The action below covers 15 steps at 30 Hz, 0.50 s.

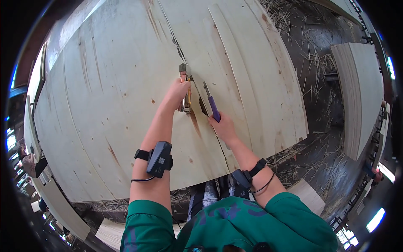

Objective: The person uses a scraper to pry up and remove thin strips of wood from a large plywood sheet, occasionally using a staple gun on the surface. They flip the board over to continue removing strips from the other side, setting the detached pieces aside by hand.

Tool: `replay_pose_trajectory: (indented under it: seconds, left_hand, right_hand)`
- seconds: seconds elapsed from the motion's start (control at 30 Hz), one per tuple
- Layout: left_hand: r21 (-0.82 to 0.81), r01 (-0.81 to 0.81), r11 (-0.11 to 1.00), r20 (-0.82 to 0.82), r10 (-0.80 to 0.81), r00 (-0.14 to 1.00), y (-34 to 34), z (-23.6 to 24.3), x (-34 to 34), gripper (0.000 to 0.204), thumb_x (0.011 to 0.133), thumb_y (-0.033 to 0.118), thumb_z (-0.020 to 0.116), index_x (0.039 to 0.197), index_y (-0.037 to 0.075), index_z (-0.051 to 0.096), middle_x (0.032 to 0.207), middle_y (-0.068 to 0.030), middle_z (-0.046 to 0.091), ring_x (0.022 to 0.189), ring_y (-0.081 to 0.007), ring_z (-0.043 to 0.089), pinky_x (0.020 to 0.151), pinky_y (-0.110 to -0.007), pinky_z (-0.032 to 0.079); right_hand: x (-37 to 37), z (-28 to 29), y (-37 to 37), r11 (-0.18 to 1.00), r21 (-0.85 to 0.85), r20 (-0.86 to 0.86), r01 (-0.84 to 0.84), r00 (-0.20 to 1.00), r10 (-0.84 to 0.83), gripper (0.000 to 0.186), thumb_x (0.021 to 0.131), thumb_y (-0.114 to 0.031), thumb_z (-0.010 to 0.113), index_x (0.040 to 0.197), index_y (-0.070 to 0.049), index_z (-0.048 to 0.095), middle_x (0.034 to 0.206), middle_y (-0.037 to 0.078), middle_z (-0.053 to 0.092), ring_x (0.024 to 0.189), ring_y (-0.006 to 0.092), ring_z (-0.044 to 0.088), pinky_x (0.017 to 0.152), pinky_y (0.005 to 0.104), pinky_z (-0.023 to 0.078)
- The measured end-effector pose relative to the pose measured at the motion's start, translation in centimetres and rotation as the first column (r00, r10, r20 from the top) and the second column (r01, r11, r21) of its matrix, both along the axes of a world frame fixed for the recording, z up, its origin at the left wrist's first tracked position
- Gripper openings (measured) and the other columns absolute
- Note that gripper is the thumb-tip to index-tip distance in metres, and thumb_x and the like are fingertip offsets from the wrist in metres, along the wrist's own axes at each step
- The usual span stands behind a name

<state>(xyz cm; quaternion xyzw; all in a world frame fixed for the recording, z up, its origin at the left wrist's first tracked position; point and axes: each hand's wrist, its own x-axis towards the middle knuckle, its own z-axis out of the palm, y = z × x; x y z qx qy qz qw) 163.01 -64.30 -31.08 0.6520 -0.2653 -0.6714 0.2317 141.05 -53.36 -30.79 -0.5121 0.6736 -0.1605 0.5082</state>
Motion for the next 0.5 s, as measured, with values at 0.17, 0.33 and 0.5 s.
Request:
replay_pose_trajectory:
  seconds: [0.17, 0.33, 0.5]
  left_hand:
    - [-0.001, 0.012, 1.0, 0.124, -0.012, 0.992, -2.4, -0.3, -0.1, 0.02, 0.091, 0.019, 0.053, 0.104, 0.004, 0.056, 0.086, -0.0043, 0.058, 0.073, -0.0139, 0.058, 0.062, -0.035, 0.052]
    - [-0.013, 0.05, 0.999, 0.16, -0.047, 0.986, -4.1, -0.4, 0.7, 0.022, 0.092, 0.023, 0.055, 0.102, 0.004, 0.058, 0.084, -0.0041, 0.058, 0.072, -0.0138, 0.058, 0.061, -0.034, 0.051]
    - [0.03, 0.043, 0.999, 0.257, -0.049, 0.965, -5.8, 0.9, 0.8, 0.033, 0.089, 0.032, 0.054, 0.091, 0.0, 0.06, 0.079, -0.0099, 0.063, 0.071, -0.0201, 0.06, 0.066, -0.038, 0.049]
  right_hand:
    - [0.5, 0.1, -1.3, 0.998, 0.042, 0.017, 0.04, 0.999, -0.041, 0.021, 0.085, -0.023, 0.071, 0.09, -0.003, 0.066, 0.07, 0.005, 0.066, 0.065, 0.0141, 0.06, 0.063, 0.0315, 0.048]
    - [1.2, 0.5, -3.9, 0.996, 0.055, 0.014, 0.072, 0.997, -0.072, 0.021, 0.084, -0.022, 0.071, 0.089, -0.003, 0.065, 0.07, 0.005, 0.066, 0.063, 0.0149, 0.061, 0.062, 0.0312, 0.047]
    - [1.7, 0.9, -5.6, 0.994, 0.065, 0.001, 0.085, 0.996, -0.085, 0.02, 0.083, -0.021, 0.072, 0.087, -0.003, 0.064, 0.07, 0.005, 0.067, 0.064, 0.0159, 0.063, 0.063, 0.0315, 0.048]
